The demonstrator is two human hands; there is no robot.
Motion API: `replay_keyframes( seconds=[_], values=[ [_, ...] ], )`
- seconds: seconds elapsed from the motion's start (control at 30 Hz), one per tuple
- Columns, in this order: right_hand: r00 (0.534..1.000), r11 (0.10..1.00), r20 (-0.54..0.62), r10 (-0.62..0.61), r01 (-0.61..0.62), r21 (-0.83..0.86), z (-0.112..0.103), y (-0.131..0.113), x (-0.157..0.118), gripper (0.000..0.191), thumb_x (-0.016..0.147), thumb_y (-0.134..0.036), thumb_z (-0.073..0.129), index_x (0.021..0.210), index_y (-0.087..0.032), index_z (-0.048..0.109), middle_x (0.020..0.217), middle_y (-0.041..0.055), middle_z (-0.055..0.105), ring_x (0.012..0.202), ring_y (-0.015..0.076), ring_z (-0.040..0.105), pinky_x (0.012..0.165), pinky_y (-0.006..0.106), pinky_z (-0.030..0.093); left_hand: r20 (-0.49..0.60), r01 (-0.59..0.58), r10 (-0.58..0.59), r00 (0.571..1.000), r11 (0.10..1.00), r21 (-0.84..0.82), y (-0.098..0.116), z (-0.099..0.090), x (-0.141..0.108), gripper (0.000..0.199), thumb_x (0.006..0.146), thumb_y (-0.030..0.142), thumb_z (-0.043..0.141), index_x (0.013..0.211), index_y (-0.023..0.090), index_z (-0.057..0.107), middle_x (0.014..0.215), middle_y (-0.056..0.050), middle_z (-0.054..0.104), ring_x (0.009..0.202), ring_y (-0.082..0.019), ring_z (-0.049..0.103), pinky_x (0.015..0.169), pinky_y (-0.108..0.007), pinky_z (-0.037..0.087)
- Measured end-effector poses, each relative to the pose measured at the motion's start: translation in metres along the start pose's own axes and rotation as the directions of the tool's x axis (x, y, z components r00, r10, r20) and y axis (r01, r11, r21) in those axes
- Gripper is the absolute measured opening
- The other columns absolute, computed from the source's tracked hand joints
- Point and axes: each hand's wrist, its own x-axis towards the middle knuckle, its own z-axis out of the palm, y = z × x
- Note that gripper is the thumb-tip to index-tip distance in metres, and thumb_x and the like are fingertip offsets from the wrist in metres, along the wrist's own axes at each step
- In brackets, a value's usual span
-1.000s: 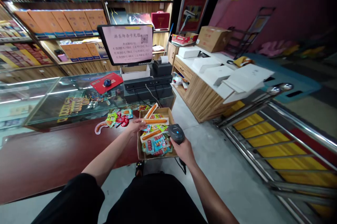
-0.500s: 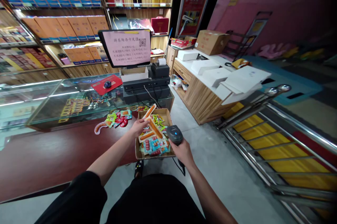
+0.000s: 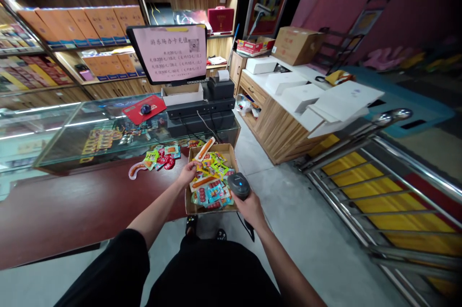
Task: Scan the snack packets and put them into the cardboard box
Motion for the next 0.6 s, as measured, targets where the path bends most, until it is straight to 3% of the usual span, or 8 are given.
replay_keyframes(
  seconds=[0.1,0.23,0.33,0.47,0.6],
  values=[
    [0.999,0.999,0.019,0.041,-0.04,-0.016,0.001,0.005,0.001,0.043,0.074,-0.049,0.062,0.099,-0.016,0.07,0.095,0.0115,0.073,0.094,0.0273,0.068,0.077,0.032,0.052,-0.072,0.146,-0.15,0.986,0.988,-0.055,-0.009,-0.005,0.002,0.013,0.08,0.017,0.064,0.092,0.015,0.062,0.079,-0.004,0.069,0.065,-0.014,0.068,0.063,-0.026,0.056],
    [0.998,0.999,0.043,0.046,-0.045,-0.023,0.002,0.008,0.004,0.043,0.073,-0.047,0.063,0.102,-0.015,0.07,0.096,0.0112,0.073,0.095,0.0275,0.068,0.077,0.032,0.052,-0.165,0.301,-0.333,0.928,0.934,-0.191,-0.009,-0.008,0.004,0.017,0.085,0.024,0.06,0.097,0.012,0.06,0.074,-0.008,0.068,0.067,-0.019,0.069,0.063,-0.031,0.058],
    [0.996,0.998,0.081,0.044,-0.041,-0.039,0.003,0.01,0.006,0.041,0.073,-0.046,0.063,0.1,-0.016,0.07,0.095,0.011,0.074,0.094,0.0277,0.068,0.076,0.032,0.052,-0.206,0.303,-0.345,0.916,0.929,-0.212,-0.008,-0.009,0.006,0.021,0.082,0.029,0.065,0.091,0.01,0.061,0.075,-0.01,0.068,0.069,-0.021,0.07,0.062,-0.032,0.059],
    [0.99,0.998,0.138,0.03,-0.022,-0.058,0.006,0.016,0.006,0.041,0.073,-0.044,0.064,0.101,-0.015,0.069,0.096,0.0119,0.073,0.095,0.0276,0.068,0.077,0.032,0.051,-0.187,0.315,-0.357,0.915,0.924,-0.218,-0.01,-0.01,0.005,0.015,0.069,0.004,0.073,0.077,0.009,0.062,0.073,-0.008,0.068,0.069,-0.018,0.069,0.064,-0.027,0.059],
    [0.986,0.999,0.161,0.028,-0.022,-0.042,0.008,0.017,0.006,0.042,0.073,-0.045,0.063,0.103,-0.016,0.068,0.097,0.0114,0.073,0.095,0.0266,0.068,0.078,0.031,0.051,-0.131,0.33,-0.37,0.92,0.909,-0.253,-0.008,-0.013,0.0,0.019,0.064,-0.001,0.075,0.074,0.008,0.061,0.077,-0.009,0.069,0.074,-0.02,0.069,0.067,-0.03,0.061]
  ],
)
